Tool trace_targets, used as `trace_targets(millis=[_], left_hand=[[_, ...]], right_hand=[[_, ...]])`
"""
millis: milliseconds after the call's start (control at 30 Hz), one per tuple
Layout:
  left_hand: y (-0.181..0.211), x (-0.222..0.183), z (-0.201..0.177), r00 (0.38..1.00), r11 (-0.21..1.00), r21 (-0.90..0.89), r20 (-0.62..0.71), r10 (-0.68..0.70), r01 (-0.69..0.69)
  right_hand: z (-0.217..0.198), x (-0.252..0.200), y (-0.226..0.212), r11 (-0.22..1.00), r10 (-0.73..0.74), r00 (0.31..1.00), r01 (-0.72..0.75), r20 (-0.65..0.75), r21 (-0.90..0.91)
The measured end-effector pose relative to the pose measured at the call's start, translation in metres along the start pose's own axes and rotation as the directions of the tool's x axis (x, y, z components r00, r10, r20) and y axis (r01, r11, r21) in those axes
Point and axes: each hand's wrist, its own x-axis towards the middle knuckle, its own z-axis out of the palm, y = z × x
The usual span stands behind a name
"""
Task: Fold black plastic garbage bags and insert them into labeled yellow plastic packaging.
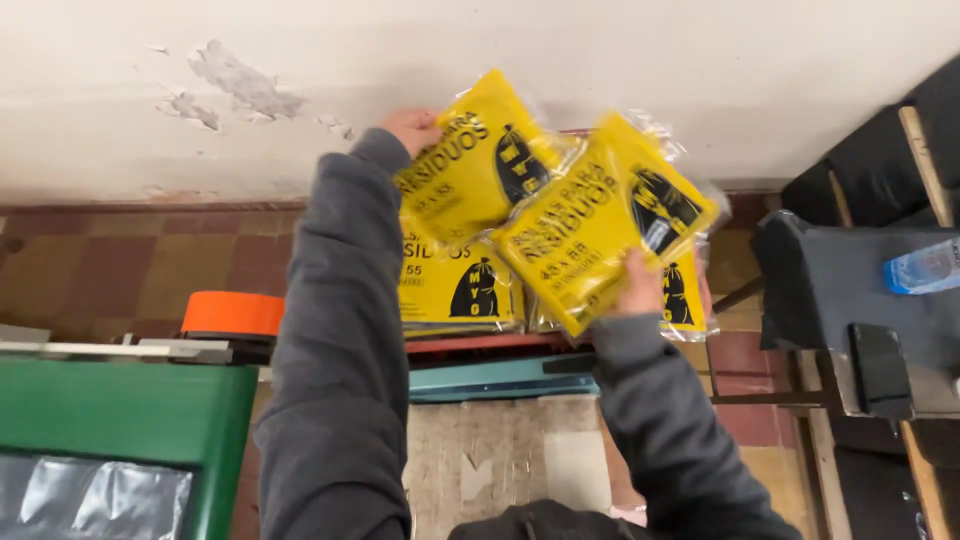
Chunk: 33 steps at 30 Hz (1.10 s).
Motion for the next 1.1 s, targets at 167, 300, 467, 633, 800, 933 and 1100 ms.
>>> trace_targets(millis=[167, 300, 467, 633, 800, 933, 1100], left_hand=[[0.019, 0.019, -0.016, 0.982, 0.636, 0.751, -0.178, -0.065, 0.178], [0.033, 0.001, 0.04, 0.879, 0.375, 0.795, -0.417, -0.233, 0.477], [0.007, -0.04, 0.101, 0.892, 0.293, 0.845, -0.403, -0.202, 0.448], [-0.024, -0.045, 0.119, 0.877, 0.328, 0.814, -0.429, -0.217, 0.479], [-0.017, -0.073, 0.12, 0.879, 0.436, 0.765, -0.437, -0.188, 0.474], [0.014, -0.212, 0.141, 0.713, 0.587, 0.805, -0.46, 0.529, 0.084], [0.046, -0.467, 0.205, 0.536, 0.612, 0.786, -0.557, 0.635, 0.092]], right_hand=[[-0.05, -0.016, -0.021, 0.906, 0.382, 0.924, -0.372, -0.013, 0.204], [-0.123, -0.033, -0.038, 0.801, 0.595, 0.802, -0.597, 0.056, 0.034], [-0.07, -0.038, -0.101, 0.111, 0.304, 0.747, 0.589, 0.592, -0.8], [-0.019, 0.003, -0.067, -0.199, 0.134, 0.557, 0.825, 0.819, -0.529], [-0.047, 0.019, -0.042, -0.222, 0.256, 0.604, 0.797, 0.755, -0.562], [-0.042, 0.022, -0.042, -0.179, 0.236, 0.493, 0.869, 0.838, -0.461], [0.071, -0.11, -0.037, -0.006, 0.068, 0.428, 0.903, 0.901, -0.429]])
